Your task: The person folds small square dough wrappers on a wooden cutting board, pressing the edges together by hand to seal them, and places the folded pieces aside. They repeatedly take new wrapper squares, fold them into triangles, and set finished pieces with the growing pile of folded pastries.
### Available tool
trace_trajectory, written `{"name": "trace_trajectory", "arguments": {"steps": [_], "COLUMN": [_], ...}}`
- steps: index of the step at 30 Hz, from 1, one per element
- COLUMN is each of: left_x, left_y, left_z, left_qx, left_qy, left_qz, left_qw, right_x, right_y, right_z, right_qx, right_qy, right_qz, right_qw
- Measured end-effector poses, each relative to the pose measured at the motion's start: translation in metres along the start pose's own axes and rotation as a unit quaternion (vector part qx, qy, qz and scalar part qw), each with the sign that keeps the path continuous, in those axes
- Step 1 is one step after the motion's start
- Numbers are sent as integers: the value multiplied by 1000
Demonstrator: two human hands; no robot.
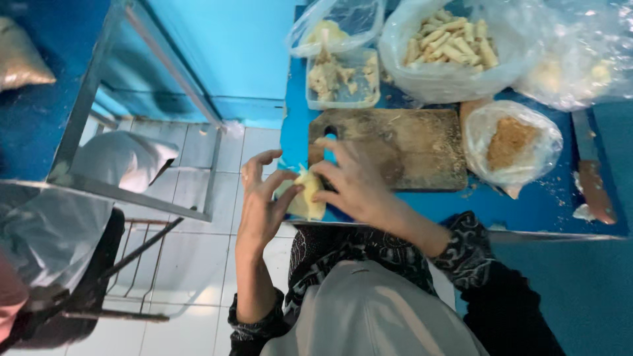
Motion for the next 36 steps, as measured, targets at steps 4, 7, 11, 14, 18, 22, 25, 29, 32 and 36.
{"name": "trace_trajectory", "arguments": {"steps": [4, 7, 11, 14, 18, 22, 25, 29, 32, 36], "left_x": [0, 2, 3, 7, 17, 18, 16, 20, 26, 31], "left_y": [5, 2, -9, -18, -20, -17, -17, -22, -31, -51], "left_z": [-2, -6, -9, -18, -24, -27, -26, -16, -8, -17], "left_qx": [-34, 16, 83, 108, 142, 151, 158, 138, 103, 26], "left_qy": [4, 1, -9, 20, 33, 42, 52, 43, -1, -63], "left_qz": [33, 24, -10, -25, -33, -22, -16, -30, -36, -30], "left_qw": [999, 1000, 996, 994, 989, 987, 986, 989, 994, 997], "right_x": [-5, -18, -38, -54, -57, -45, -61, -99, -117, -105], "right_y": [-19, -48, -88, -95, -74, -13, -11, -36, -51, -51], "right_z": [-15, -8, 53, 111, 98, 18, 1, 61, 119, 165], "right_qx": [154, 172, -119, -164, 63, 88, 35, -81, -113, -207], "right_qy": [44, 73, 85, -61, -97, -74, -29, 1, -28, -77], "right_qz": [-170, -284, -292, -310, -324, -153, -175, -216, -268, -295], "right_qw": [972, 940, 945, 934, 939, 981, 984, 973, 956, 930]}}
Point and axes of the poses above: each hand's wrist, its own x-axis towards the middle knuckle, its own z-axis out of the back of the hand, y = z × x, the point moved 6 cm from there along x, towards the middle knuckle, and after that the axes turned 6 degrees about x, right-handed, at the moved point
